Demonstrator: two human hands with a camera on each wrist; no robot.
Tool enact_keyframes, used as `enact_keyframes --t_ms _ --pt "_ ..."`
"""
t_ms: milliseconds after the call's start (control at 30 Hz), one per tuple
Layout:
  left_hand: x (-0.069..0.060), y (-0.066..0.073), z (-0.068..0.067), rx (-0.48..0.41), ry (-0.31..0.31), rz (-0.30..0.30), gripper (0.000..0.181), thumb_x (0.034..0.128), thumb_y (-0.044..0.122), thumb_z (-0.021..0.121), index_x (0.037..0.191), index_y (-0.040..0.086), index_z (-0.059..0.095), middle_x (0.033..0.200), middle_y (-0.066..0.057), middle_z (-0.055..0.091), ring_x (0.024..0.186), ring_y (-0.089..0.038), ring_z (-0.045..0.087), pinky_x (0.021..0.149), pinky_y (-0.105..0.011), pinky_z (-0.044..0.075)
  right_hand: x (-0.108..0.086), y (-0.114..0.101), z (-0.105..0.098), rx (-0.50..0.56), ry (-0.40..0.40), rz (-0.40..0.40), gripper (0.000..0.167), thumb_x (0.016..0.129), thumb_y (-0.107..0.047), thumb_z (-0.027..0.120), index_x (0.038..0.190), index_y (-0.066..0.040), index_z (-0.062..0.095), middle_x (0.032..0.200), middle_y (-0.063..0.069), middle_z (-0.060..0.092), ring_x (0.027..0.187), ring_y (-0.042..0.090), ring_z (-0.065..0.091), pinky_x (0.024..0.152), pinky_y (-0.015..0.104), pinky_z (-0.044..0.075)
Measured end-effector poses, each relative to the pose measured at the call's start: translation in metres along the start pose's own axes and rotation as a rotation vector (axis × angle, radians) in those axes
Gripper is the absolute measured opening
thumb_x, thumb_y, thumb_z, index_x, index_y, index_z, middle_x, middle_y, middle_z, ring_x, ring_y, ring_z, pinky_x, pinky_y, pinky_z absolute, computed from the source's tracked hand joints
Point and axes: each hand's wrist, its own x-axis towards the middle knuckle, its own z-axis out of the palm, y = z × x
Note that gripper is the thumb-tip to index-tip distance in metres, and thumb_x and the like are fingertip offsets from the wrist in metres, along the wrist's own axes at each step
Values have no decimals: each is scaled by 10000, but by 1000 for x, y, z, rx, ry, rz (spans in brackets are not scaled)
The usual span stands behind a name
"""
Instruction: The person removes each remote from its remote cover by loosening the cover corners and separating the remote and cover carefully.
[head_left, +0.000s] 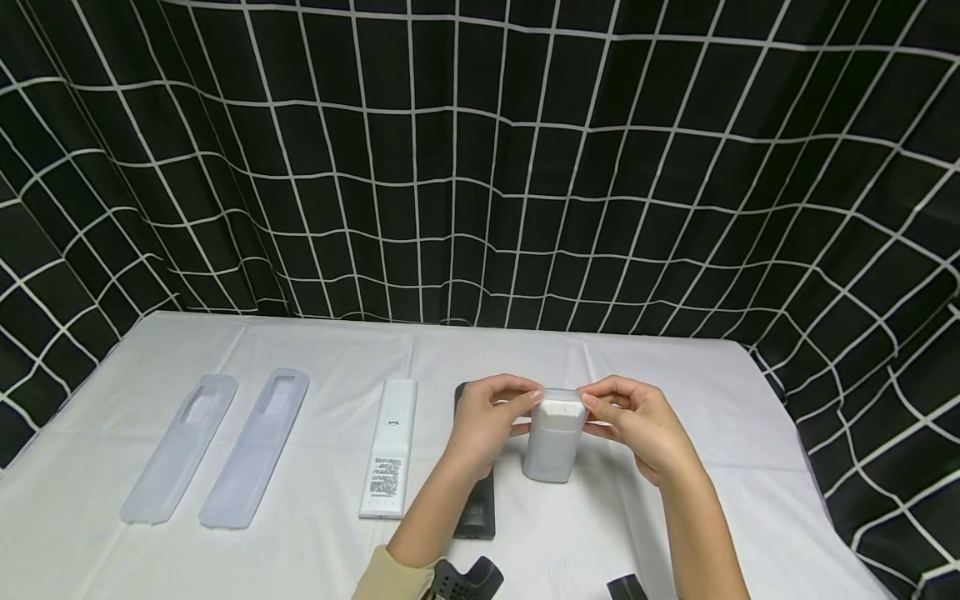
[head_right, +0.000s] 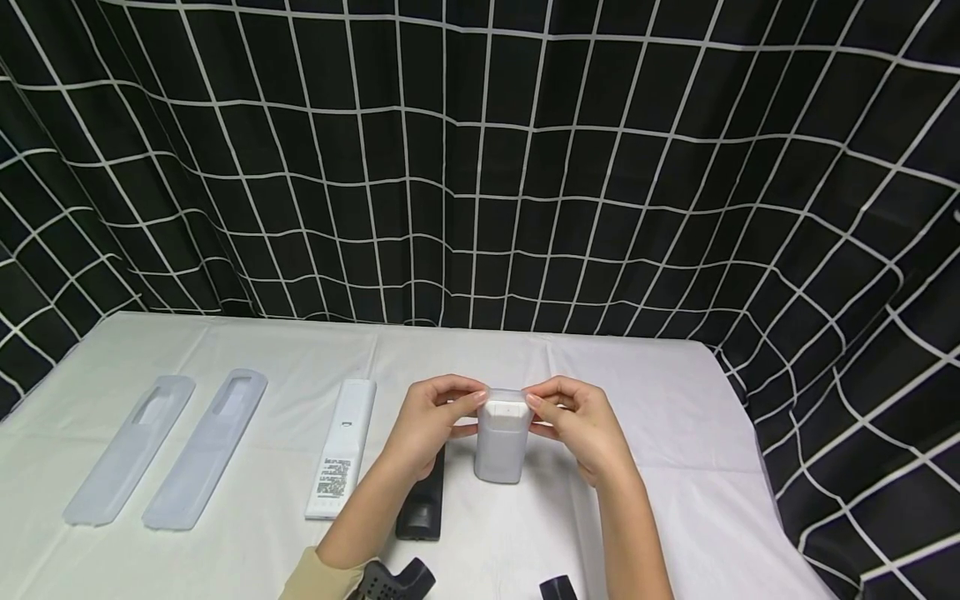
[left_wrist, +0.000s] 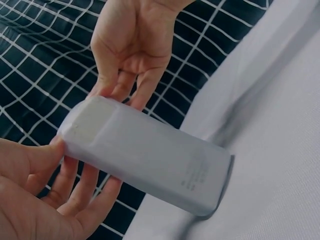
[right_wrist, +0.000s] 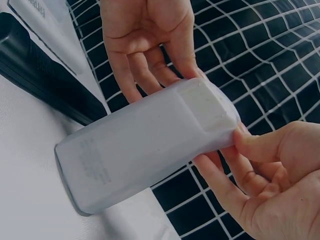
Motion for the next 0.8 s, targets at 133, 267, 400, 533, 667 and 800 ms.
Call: enact_keyframes --t_ms 133,267,400,533,667,800 --pt "0 0 0 0 3 -10 168 1001 95 727 1116 -21 767 1057 -134 728 932 -187 721 876 -444 650 0 0 0 5 -1 -1 95 1024 4 642 1068 45 715 910 -26 724 857 97 714 836 299 648" --pt "0 0 0 -3 4 -17 168 1001 94 726 1118 -19 766 1053 -132 729 917 -183 719 881 -451 649 0 0 1 10 -1 0 96 1026 7 634 1068 42 713 904 -30 724 858 97 711 837 298 647" --pt "0 0 -1 3 10 -25 170 1006 101 720 1123 -14 766 1050 -128 723 927 -189 723 866 -428 653 1 1 1 3 9 7 107 1029 3 634 1085 56 708 892 -36 722 850 95 702 823 287 647" --pt "0 0 -1 10 19 -30 170 1009 107 717 1119 -12 767 1040 -128 727 937 -198 730 843 -401 658 1 2 2 -6 19 12 134 1030 0 636 1115 83 698 882 -40 720 843 91 693 802 271 645" --pt "0 0 -1 9 26 -33 170 1008 110 719 1115 -13 767 1029 -128 734 933 -198 733 835 -396 659 2 4 3 -3 25 18 147 1029 1 637 1129 91 696 876 -42 719 837 88 686 787 261 643" --pt "1 -1 0 0 32 -37 169 1008 107 718 1113 -17 765 1009 -127 735 920 -193 733 832 -395 660 2 4 3 -1 28 23 144 1030 1 635 1130 84 697 869 -51 717 832 85 676 779 252 639"
